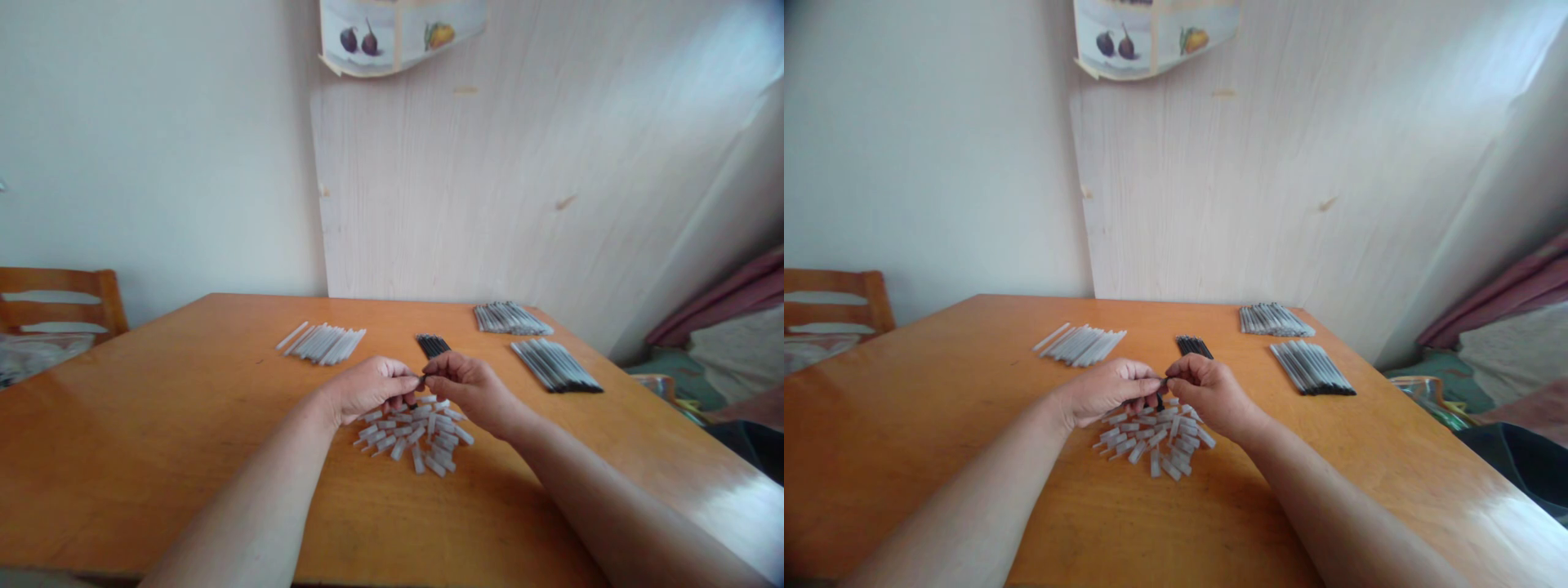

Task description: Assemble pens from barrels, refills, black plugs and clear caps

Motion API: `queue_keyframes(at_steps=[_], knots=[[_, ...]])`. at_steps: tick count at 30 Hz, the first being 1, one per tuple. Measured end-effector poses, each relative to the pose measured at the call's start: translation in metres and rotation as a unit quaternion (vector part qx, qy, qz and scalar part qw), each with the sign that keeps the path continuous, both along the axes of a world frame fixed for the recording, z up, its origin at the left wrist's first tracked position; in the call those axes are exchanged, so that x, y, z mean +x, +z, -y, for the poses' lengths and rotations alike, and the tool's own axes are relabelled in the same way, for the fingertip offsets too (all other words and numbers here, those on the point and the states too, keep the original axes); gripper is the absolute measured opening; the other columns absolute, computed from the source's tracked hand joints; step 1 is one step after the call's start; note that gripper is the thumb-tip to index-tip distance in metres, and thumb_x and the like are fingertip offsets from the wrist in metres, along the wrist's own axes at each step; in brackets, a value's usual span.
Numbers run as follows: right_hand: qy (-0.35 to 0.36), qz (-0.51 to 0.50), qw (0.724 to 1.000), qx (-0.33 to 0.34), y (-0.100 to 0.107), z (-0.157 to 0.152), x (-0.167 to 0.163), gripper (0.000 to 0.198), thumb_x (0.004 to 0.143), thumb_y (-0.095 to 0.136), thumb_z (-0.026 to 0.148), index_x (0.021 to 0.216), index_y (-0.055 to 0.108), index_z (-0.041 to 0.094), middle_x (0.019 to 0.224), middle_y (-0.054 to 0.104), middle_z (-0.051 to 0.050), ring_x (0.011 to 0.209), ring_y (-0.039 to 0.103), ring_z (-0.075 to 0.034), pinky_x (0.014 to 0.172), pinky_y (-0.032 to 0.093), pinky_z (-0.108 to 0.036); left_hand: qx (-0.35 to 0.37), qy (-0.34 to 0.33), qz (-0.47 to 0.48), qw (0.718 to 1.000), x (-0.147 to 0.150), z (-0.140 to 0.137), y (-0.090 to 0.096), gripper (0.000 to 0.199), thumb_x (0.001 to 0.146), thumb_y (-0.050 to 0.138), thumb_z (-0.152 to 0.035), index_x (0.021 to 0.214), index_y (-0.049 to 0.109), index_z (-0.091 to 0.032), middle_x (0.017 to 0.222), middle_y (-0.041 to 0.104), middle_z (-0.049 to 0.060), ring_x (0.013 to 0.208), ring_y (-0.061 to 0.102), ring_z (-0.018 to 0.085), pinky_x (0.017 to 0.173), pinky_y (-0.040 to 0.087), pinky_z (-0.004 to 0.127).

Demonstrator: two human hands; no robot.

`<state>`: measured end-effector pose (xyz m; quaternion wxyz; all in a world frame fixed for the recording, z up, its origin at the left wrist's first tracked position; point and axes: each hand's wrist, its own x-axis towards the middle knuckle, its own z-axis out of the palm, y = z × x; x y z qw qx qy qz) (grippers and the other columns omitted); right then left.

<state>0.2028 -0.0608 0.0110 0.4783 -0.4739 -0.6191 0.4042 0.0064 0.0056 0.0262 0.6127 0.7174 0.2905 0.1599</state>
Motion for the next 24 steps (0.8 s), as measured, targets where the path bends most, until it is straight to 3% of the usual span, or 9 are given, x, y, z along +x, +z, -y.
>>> queue_keyframes(at_steps=[7, 18, 24], knots=[[-0.010, 0.062, 0.998, 0.028, -0.004, -0.003, 0.005, 0.017, 0.081, 0.061, 0.031, 0.091, 0.061, 0.017, 0.077, 0.061, -0.001, 0.065, 0.051, -0.011, 0.059, 0.041, -0.025, 0.028, 0.003, -0.014, 1.000, 0.001, 0.002, 0.002, 0.041, 0.079, 0.062, -0.051, 0.085, 0.065, -0.011, 0.079, 0.066, 0.007, 0.060, 0.052, 0.009, 0.054, 0.036, 0.022], [-0.015, 0.156, 0.987, 0.029, 0.010, 0.005, 0.005, 0.020, 0.085, 0.056, 0.035, 0.083, 0.061, 0.016, 0.068, 0.057, 0.000, 0.061, 0.050, -0.011, 0.054, 0.037, -0.023, 0.109, 0.012, -0.058, 0.992, 0.005, 0.009, 0.008, 0.040, 0.081, 0.057, -0.051, 0.083, 0.066, -0.012, 0.073, 0.065, 0.004, 0.058, 0.051, 0.011, 0.053, 0.034, 0.024], [-0.016, 0.221, 0.973, 0.062, 0.012, 0.008, 0.007, 0.027, 0.089, 0.051, 0.039, 0.074, 0.057, 0.017, 0.064, 0.053, 0.002, 0.058, 0.044, -0.010, 0.053, 0.034, -0.023, 0.142, 0.009, -0.064, 0.988, 0.010, 0.011, 0.006, 0.036, 0.081, 0.056, -0.048, 0.076, 0.062, -0.014, 0.063, 0.055, -0.001, 0.056, 0.045, 0.010, 0.053, 0.032, 0.023]])
